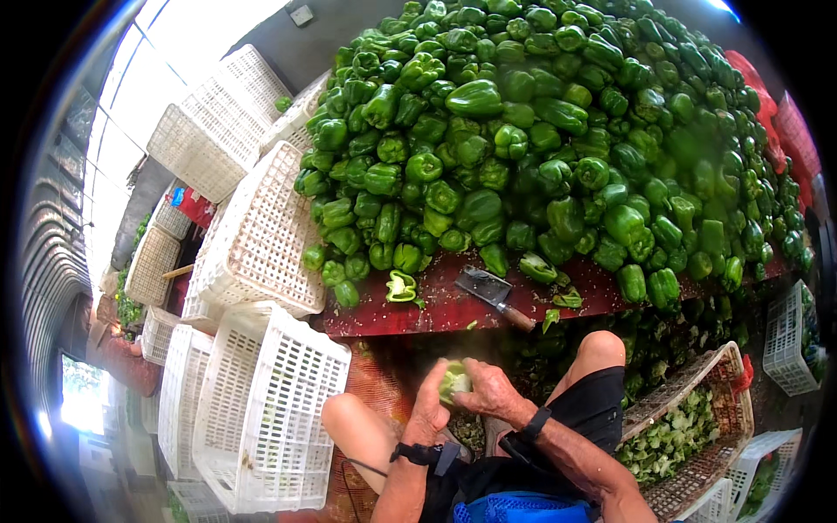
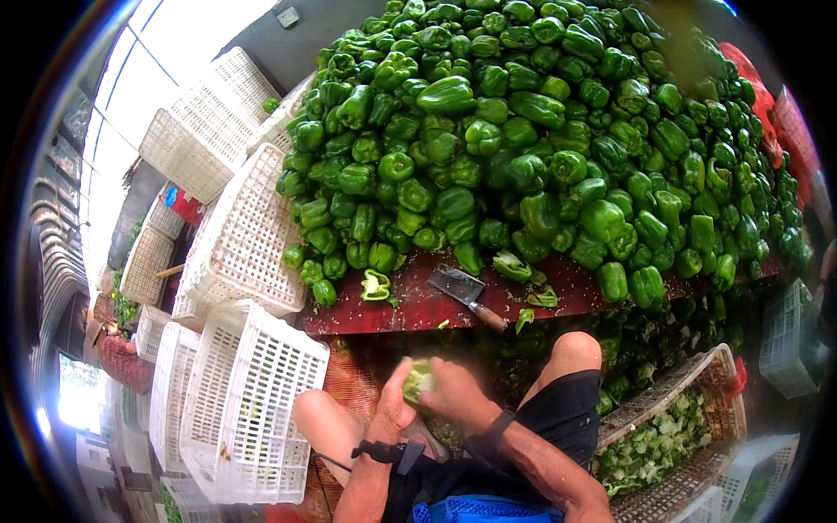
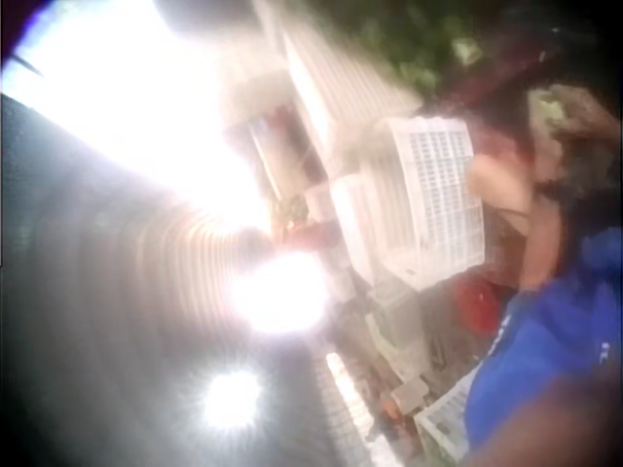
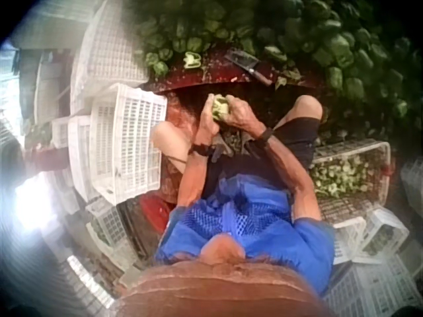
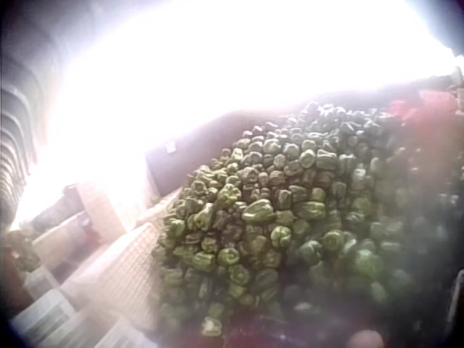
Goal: The person processes green peppers by hand and using a knife, removing the stems and cores from the vegetables one at a time and placing the cleaned peppers into a crate.
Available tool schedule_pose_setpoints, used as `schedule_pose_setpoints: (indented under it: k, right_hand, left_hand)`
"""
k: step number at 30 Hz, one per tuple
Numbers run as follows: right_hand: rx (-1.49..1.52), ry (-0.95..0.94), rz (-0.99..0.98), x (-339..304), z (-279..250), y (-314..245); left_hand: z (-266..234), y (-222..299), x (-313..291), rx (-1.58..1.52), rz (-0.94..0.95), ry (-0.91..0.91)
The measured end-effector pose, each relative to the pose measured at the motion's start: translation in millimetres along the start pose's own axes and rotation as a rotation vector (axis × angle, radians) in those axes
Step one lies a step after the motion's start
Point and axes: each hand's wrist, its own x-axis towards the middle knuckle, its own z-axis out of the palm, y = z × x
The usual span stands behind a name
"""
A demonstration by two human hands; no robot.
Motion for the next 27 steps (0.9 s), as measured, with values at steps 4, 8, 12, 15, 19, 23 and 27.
schedule_pose_setpoints:
  k: [4, 8, 12, 15, 19, 23, 27]
  right_hand:
    - [-0.182, -0.066, 0.058, -15, 0, -5]
    - [-0.424, 0.150, -0.152, -16, 5, -2]
    - [-0.434, 0.122, -0.270, -11, 4, 3]
    - [-0.437, 0.094, -0.282, -9, 5, 1]
    - [-0.376, 0.163, -0.386, -7, 12, 1]
    - [-0.266, 0.183, -0.229, -14, 31, 11]
    - [-0.113, -0.005, -0.101, -13, 26, 9]
  left_hand:
    - [-8, -12, 1, 0.300, 0.076, 0.078]
    - [4, -14, -3, 0.414, 0.200, 0.176]
    - [13, -14, -8, 0.891, 0.491, 0.238]
    - [20, -8, -13, 0.929, 0.577, 0.260]
    - [20, -2, -13, 0.932, 0.599, 0.271]
    - [28, 0, -19, 0.993, 0.613, 0.296]
    - [12, 0, -21, 1.063, 0.510, 0.286]
